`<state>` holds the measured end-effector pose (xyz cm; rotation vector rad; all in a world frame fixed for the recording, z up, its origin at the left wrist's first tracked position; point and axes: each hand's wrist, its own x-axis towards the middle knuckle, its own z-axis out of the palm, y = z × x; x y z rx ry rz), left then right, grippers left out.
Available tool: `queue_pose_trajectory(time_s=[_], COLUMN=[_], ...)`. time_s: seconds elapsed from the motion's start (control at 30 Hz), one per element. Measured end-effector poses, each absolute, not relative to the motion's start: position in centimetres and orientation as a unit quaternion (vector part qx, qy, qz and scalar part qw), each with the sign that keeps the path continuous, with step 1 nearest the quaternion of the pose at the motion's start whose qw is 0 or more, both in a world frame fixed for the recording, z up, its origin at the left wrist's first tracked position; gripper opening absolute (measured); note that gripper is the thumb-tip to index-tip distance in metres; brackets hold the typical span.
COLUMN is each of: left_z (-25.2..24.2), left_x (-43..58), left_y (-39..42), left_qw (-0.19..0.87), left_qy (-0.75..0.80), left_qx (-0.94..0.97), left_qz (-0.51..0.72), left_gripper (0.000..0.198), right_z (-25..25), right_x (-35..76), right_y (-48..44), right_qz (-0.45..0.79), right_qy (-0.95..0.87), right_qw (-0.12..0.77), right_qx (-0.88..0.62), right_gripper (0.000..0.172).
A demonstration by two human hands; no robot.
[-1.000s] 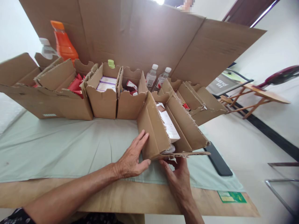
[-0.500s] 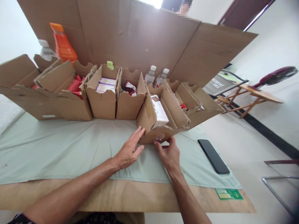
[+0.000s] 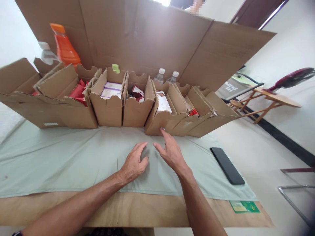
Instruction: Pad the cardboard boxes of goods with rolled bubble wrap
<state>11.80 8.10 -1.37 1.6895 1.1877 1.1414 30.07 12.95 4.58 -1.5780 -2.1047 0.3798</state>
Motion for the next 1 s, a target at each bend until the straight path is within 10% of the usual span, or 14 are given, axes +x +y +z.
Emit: queue_pose_trajectory(time_s=[0.23,0.43,0.6,1.0], left_z=[-1.5,-1.4,1.6,3.5], left_x=[11.9,12.0,9.8,3.3], left_y=[7.9,8.2,8.7,-0.3], left_qw=[0.383,0.366,0.281,0.224], left_qy=[0.464,0.489,0.515,0.582], left_qx=[0.653,0.617,0.563,0.451], left_qz=[0.46,0.496,0.582,0.639], left_gripper=[0.059,0.049,0.036,0.052], right_z=[8.2,14.6,15.8,13.1], right_x=[28.7,21.7,19.3,33.6], right_y=[13.5,17.4,20.2,0.2], right_qz=[0.15,0.072,-0.024,0.082], right_qy=[-0.765,-0.794,-0.774,-0.788], right_qw=[0.294,0.276,0.168,0.343], right_qx=[-0.553,-0.536,-0.609,-0.505], right_gripper=[0.04,0.061,0.026,0.013])
